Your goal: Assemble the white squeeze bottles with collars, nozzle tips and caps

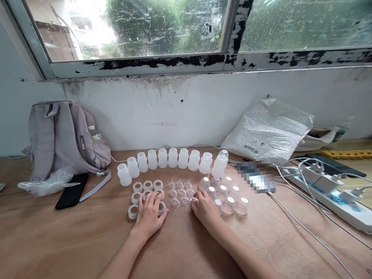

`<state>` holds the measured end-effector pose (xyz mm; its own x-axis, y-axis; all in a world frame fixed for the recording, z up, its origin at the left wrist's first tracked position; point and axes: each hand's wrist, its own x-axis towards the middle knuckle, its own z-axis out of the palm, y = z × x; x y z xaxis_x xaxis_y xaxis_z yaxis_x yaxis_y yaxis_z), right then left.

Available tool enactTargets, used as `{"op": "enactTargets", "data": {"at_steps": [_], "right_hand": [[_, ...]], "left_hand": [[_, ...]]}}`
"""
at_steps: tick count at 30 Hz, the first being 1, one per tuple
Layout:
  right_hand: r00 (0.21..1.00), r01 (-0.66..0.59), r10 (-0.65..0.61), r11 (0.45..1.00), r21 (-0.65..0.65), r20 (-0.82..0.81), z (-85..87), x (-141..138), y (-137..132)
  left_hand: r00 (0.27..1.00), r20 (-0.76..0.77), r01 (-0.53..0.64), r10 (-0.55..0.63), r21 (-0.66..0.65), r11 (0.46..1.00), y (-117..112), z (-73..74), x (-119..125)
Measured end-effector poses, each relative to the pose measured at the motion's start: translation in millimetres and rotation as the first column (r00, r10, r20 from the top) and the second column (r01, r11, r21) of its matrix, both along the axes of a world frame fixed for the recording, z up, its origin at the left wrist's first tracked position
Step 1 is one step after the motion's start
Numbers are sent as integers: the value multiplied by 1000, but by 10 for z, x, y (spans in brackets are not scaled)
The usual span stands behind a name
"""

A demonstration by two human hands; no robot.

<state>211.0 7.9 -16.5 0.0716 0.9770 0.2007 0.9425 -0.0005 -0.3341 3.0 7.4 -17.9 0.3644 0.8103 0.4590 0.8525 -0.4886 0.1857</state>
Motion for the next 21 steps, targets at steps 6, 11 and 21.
{"op": "enactTargets", "data": {"at_steps": [6, 11, 21], "right_hand": [[1000, -10, 10, 1000, 24, -16, -43, 23, 21], [997, -33, 37, 998, 61, -69, -62, 37, 16], [995, -46, 53, 995, 89, -86, -37, 33, 6]], "left_hand": [[1000, 15, 5, -5, -6, 1000, -23, 4, -9], [1000, 22, 13, -13, -9, 1000, -50, 0, 0], [999, 25, 24, -23, -13, 1000, -74, 0, 8]]}}
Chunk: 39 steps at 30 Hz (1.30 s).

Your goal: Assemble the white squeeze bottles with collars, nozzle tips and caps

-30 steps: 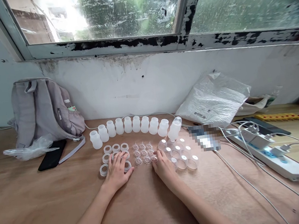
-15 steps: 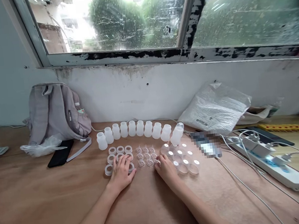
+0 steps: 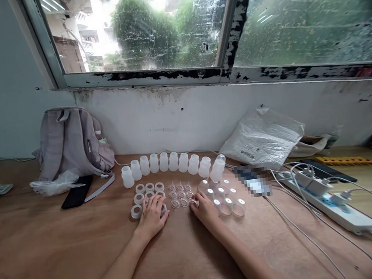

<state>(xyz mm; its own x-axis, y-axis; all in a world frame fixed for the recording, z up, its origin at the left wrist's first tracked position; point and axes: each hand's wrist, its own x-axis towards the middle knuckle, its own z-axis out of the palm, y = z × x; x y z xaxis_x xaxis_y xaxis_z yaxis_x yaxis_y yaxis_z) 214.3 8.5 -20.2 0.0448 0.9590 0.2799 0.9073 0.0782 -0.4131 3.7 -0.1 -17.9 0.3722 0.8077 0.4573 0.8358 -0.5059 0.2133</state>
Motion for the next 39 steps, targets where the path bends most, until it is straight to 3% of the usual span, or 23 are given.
{"op": "enactTargets", "data": {"at_steps": [4, 7, 11, 13, 15, 17, 21, 24, 28, 31, 34, 36, 37, 39], "right_hand": [[997, -43, 49, 994, 102, -64, 143, -18, -92], [989, -60, 92, 965, 255, -115, 430, 50, -69], [996, 46, -5, 901, 431, -94, 862, 377, 291], [990, 136, -106, 864, 485, -89, 967, 608, 556], [969, 248, -222, 873, 419, -110, 967, 829, 786], [954, 300, -279, 915, 270, -113, 894, 1003, 932], [966, 253, -243, 959, 127, -92, 765, 1189, 981], [972, 231, -223, 964, 129, -73, 862, 1219, 900], [977, 198, -212, 904, 378, -6, 1182, 1038, 620], [997, 64, -28, 844, 532, -76, 1294, 662, 233], [936, -199, 299, 885, 421, -185, 1168, 179, -189], [822, -435, 509, 851, 294, -257, 1015, -102, -390], [774, -501, 562, 825, 261, -291, 941, -211, -453], [764, -514, 560, 828, 223, -319, 820, -358, -507]], "left_hand": [[1000, 0, 3, -3, 1, 1000, 1, 14, -14], [1000, 8, 8, -8, 6, 1000, 8, 21, -21], [1000, 12, 22, -22, 8, 1000, 20, 26, -19], [1000, 15, 25, -25, 5, 1000, 22, 29, -16], [999, 21, 26, -27, 5, 1000, 20, 34, -15], [999, 32, 31, -31, 12, 999, 14, 41, -16], [997, 72, 25, -27, 23, 999, -1, 60, -10], [995, 98, 34, -36, 28, 999, -17, 89, 11], [985, 133, 99, -110, 88, 991, -72, 152, 43], [964, 186, 155, -190, 186, 970, -148, 184, 59], [943, 255, 139, -212, 278, 951, -213, 165, 86], [935, 292, 106, -200, 308, 946, -225, 130, 108], [934, 303, 93, -188, 301, 949, -220, 112, 115], [944, 286, 89, -163, 257, 962, -194, 83, 116]]}}
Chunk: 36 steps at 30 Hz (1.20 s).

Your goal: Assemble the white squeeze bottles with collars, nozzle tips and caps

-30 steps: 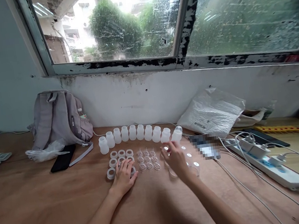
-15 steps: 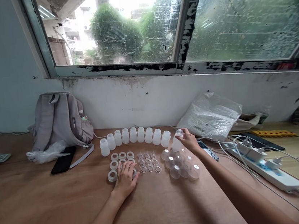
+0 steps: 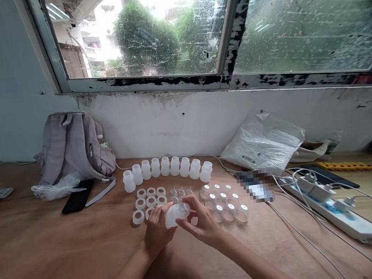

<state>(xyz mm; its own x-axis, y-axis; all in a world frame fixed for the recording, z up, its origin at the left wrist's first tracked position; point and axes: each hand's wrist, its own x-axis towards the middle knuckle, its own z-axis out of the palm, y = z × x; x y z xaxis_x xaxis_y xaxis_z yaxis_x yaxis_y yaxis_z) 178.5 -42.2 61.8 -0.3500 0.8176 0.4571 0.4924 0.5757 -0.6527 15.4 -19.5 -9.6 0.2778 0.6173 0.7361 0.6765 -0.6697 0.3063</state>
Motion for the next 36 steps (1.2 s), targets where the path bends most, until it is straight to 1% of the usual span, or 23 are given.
{"op": "enactTargets", "data": {"at_steps": [3, 4, 5, 7, 9, 12, 13, 15, 16, 18, 20, 22, 23, 24, 25, 26, 28, 31, 33, 35, 36], "right_hand": [[990, 134, -135, 991, 21, 49, -126, -73, 33], [981, 180, -182, 983, 38, 59, -161, -72, 56], [974, 216, -219, 975, 53, 59, -196, -64, 77], [965, 255, -259, 964, 80, 37, -258, -32, 111], [965, 258, -261, 960, 107, 15, -298, 14, 128], [971, 238, -238, 962, 130, -21, -295, 93, 125], [973, 230, -227, 965, 129, -41, -281, 116, 119], [975, 211, -201, 971, 114, -93, -242, 151, 101], [975, 198, -185, 975, 103, -120, -223, 162, 91], [976, 158, -144, 985, 73, -164, -188, 177, 73], [974, 112, -102, 993, 40, -200, -163, 188, 60], [968, 74, -72, 997, 1, -240, -145, 198, 55], [962, 60, -64, 998, -23, -267, -137, 202, 55], [953, 49, -62, 997, -52, -297, -129, 204, 58], [942, 40, -66, 996, -84, -328, -122, 204, 61], [931, 32, -71, 993, -113, -357, -115, 200, 66], [913, 23, -81, 989, -149, -400, -106, 186, 75], [899, 16, -82, 988, -156, -429, -107, 156, 84], [892, 7, -73, 989, -149, -445, -119, 145, 85], [886, 1, -64, 991, -135, -460, -140, 148, 84], [883, 5, -64, 992, -127, -465, -152, 152, 83]], "left_hand": [[998, -68, -18, 14, -56, 998, 41, -15, -18], [997, -82, -7, 2, -69, 998, 45, -12, -21], [996, -84, 17, -25, -99, 995, 44, -5, -19], [991, -56, 107, -121, -210, 972, 21, 21, 5], [975, 14, 215, -224, -341, 915, -20, 66, 51], [936, 151, 350, -318, -497, 794, -89, 167, 131], [921, 198, 387, -334, -544, 745, -109, 204, 153], [886, 300, 462, -353, -637, 618, -141, 273, 187], [863, 358, 502, -356, -675, 540, -154, 300, 199], [793, 500, 605, -349, -717, 347, -176, 327, 218], [694, 652, 708, -306, -694, 129, -192, 317, 235], [598, 770, 776, -223, -626, -77, -200, 279, 247], [557, 811, 795, -179, -583, -166, -199, 256, 250], [520, 843, 807, -139, -538, -244, -196, 233, 248], [487, 868, 814, -104, -493, -308, -189, 214, 243], [458, 886, 818, -74, -452, -355, -181, 200, 233], [419, 907, 818, -29, -391, -421, -160, 190, 203], [384, 923, 790, 7, -325, -520, -133, 200, 156], [347, 937, 764, 34, -261, -591, -124, 205, 142], [310, 948, 745, 67, -199, -636, -121, 201, 144], [299, 951, 742, 79, -180, -646, -121, 196, 149]]}}
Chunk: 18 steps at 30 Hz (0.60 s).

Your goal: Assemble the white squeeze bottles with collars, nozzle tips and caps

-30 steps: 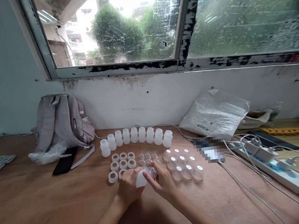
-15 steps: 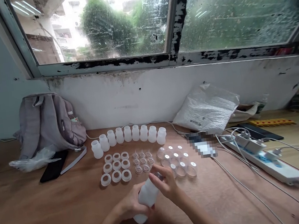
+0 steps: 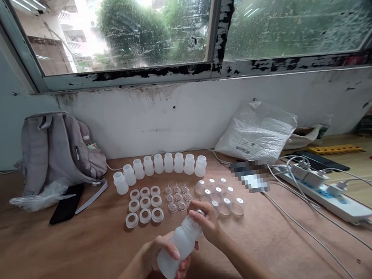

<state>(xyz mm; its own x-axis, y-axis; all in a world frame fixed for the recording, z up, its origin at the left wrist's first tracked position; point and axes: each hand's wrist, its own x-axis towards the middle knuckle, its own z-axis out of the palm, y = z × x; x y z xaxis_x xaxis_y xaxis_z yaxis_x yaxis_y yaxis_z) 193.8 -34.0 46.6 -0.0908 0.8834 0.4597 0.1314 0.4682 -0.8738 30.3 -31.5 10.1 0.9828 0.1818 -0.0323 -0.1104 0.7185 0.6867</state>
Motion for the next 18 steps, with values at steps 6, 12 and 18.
{"op": "enactTargets", "data": {"at_steps": [6, 12, 18], "right_hand": [[991, 131, -130, 991, -22, 36, -44, -29, -18], [948, 308, -300, 949, -64, 105, -32, 34, 84], [729, 670, -681, 730, -134, -64, -5, 610, 351]], "left_hand": [[995, -72, -68, 68, 1, 998, 27, -15, -14], [935, -273, -153, 225, 260, 953, 55, 17, -110], [896, -398, -37, 197, 375, 926, 50, -12, -148]]}}
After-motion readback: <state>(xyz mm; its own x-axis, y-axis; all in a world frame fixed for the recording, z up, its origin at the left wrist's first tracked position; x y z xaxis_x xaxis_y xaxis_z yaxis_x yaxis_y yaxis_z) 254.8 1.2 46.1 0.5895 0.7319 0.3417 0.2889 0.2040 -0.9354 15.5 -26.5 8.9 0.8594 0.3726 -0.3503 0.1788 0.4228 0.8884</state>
